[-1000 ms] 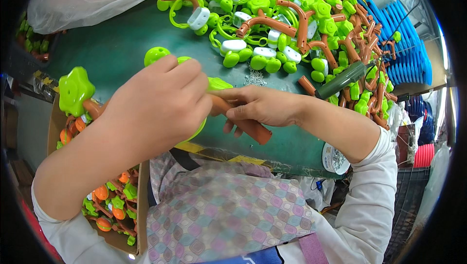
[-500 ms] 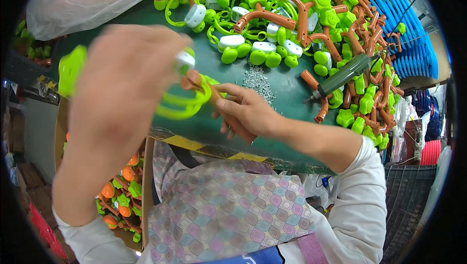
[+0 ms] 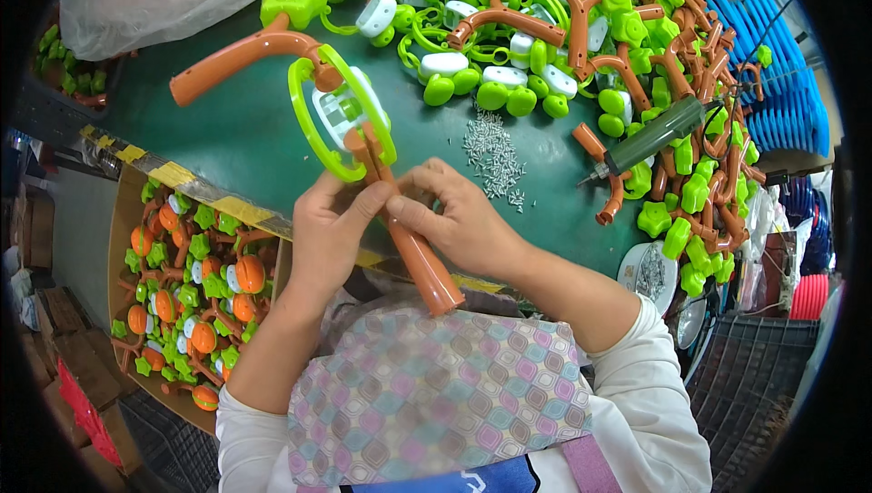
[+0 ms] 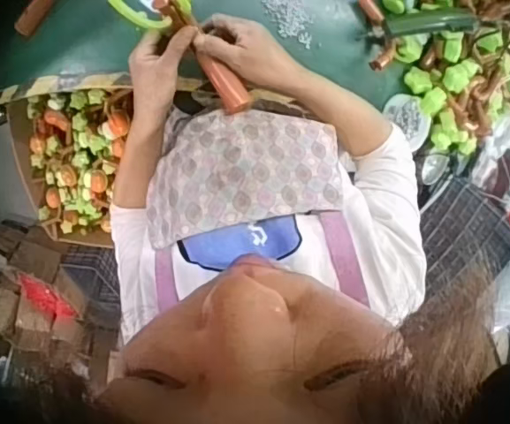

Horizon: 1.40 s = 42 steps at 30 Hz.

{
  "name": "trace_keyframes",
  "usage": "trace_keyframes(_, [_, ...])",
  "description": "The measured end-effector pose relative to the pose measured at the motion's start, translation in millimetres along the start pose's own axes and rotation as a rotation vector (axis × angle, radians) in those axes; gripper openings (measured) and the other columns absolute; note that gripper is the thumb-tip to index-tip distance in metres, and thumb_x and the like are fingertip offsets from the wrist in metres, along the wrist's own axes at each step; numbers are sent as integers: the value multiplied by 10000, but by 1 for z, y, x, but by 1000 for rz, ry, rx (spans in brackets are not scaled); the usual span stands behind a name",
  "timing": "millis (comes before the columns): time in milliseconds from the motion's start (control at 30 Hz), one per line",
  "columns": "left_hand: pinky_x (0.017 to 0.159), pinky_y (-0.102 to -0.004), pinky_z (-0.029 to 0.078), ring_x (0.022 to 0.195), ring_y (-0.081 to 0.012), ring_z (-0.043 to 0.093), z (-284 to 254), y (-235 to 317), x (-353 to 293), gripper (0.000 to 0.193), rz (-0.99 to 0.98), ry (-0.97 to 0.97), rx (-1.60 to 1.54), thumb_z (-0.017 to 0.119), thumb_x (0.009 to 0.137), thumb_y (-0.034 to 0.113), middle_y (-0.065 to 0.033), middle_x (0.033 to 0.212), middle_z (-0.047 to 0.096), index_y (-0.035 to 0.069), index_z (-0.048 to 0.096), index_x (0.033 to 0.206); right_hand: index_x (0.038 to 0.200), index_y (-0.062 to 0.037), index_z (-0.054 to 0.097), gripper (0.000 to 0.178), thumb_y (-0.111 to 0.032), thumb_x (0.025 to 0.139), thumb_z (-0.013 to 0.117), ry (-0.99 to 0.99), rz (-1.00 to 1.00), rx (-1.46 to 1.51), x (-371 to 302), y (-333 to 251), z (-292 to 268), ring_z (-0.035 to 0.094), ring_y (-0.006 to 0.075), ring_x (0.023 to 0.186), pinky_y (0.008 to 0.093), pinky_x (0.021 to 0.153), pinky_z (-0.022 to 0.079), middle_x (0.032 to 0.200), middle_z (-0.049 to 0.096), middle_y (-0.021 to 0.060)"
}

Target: The person assembles colorful plastic toy parts on a green workbench. They pick up orange, green, and white components, fit them together, and use a handheld tool to secure the pieces. Finished units are placed into a cardboard box.

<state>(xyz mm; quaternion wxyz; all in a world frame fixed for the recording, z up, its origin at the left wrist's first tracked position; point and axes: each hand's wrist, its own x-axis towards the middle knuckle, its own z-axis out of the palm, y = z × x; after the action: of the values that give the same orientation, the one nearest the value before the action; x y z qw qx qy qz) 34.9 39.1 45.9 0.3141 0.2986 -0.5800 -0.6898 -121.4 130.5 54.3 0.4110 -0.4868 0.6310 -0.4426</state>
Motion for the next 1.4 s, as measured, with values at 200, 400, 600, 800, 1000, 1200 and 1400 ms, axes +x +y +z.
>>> trace_keyframes(200, [858,-271,506,1000,-104,606,0,5,-16,380,-8,-27,19,683,939,81,-57,1148,658,-20,617,1299,1016,2,586,264,-240,957,674,-59,276,445,-16,-9,7,607,140,685,290,542,501,997,509,61])
trace_keyframes(400, [814,-327,527,927,-207,668,-2,4,-41,234,142,-19,332,687,909,73,-112,1042,682,-6,665,1128,1021,-13,583,207,-177,944,684,41,57,368,-41,12,27,598,120,815,269,632,502,1056,506,59])
trace_keyframes(600, [788,-353,521,878,-237,657,-4,13,-42,154,274,-102,544,637,917,64,-109,984,681,-2,663,1053,1050,-18,600,241,-187,918,709,52,65,438,-48,11,27,563,158,940,312,777,474,1060,528,76])
trace_keyframes(800, [645,-373,538,728,-285,691,-1,21,-24,247,193,-84,456,762,838,132,-95,845,684,56,685,1060,975,-12,616,230,-214,914,708,-55,-68,12,-25,3,5,609,234,822,329,733,497,929,583,105])
trace_keyframes(1000, [664,-375,544,785,-291,698,-7,23,-28,248,300,-145,602,768,821,130,-98,918,692,64,684,1045,908,-14,625,199,-189,903,720,30,-162,112,-35,12,16,577,210,758,314,671,466,849,563,90])
trace_keyframes(1200, [714,-388,563,836,-310,699,-14,17,-35,305,422,-174,667,791,769,69,-120,947,697,57,689,1057,877,-12,629,190,-165,882,743,95,-195,123,-40,16,24,560,199,751,304,664,449,843,564,85])
trace_keyframes(1400, [713,-391,570,844,-299,706,-20,15,-36,335,507,-241,762,806,765,71,-122,955,702,38,682,1074,888,-15,639,193,-171,878,752,89,-112,233,-44,19,24,557,185,780,301,694,448,863,575,72])
